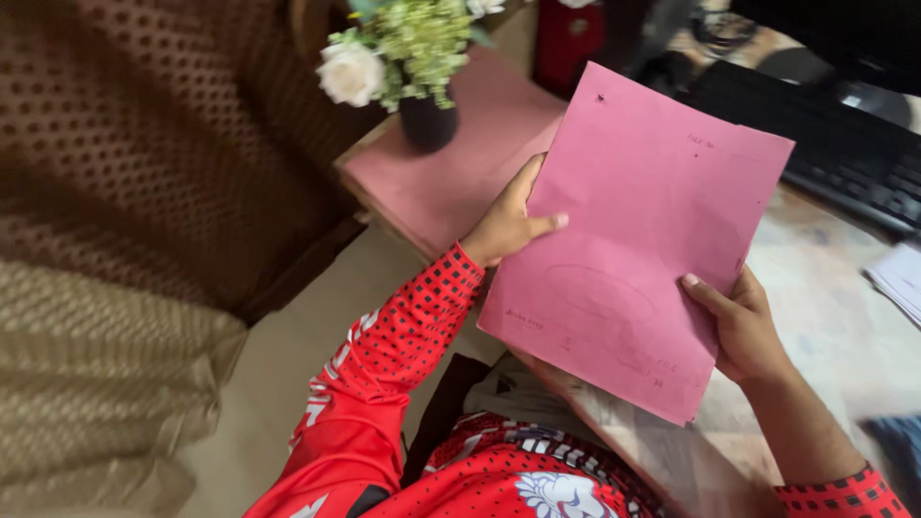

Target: The person organizes a stack of papers and places them into a pink folder. Then, the person wipes the exterior of a black computer tower with a blue cloth, cleaning the front, sides, top, and back surfaces before returning it to its position on the desk.

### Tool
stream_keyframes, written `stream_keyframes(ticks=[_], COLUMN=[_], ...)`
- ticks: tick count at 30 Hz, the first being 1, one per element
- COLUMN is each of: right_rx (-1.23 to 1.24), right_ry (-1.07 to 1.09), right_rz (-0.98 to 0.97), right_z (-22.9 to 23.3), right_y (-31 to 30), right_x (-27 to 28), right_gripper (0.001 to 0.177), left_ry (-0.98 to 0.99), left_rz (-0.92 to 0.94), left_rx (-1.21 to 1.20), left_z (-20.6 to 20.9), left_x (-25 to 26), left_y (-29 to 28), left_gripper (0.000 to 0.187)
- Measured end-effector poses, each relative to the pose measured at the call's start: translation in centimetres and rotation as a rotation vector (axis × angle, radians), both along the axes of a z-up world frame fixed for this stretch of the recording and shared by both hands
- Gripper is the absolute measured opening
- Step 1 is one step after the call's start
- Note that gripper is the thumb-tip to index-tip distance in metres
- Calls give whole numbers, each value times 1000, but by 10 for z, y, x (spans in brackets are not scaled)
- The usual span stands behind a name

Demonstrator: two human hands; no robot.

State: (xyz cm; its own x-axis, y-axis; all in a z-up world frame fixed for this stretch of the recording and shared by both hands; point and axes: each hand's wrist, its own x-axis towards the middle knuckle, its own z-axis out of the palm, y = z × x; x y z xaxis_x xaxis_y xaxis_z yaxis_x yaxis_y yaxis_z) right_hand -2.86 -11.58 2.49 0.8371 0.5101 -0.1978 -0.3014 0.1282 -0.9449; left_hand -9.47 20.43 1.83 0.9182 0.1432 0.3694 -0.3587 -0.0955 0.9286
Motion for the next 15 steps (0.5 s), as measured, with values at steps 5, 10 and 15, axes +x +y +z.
stream_keyframes(ticks=[5, 10, 15], right_rx=[57, 93, 182], right_ry=[-47, -59, -23], right_rz=[48, -15, -64], right_z=[-3, -21, -30], right_y=[57, 105, 143], right_x=[-8, -20, -32], right_gripper=[32, 30, 33], left_ry=[235, -111, 102], left_rz=[434, 1158, 946], left_rx=[-75, 362, 519], left_z=[7, -4, -2], left_x=[-10, -11, 7], left_y=[67, 136, 174], left_gripper=[64, 72, 78])
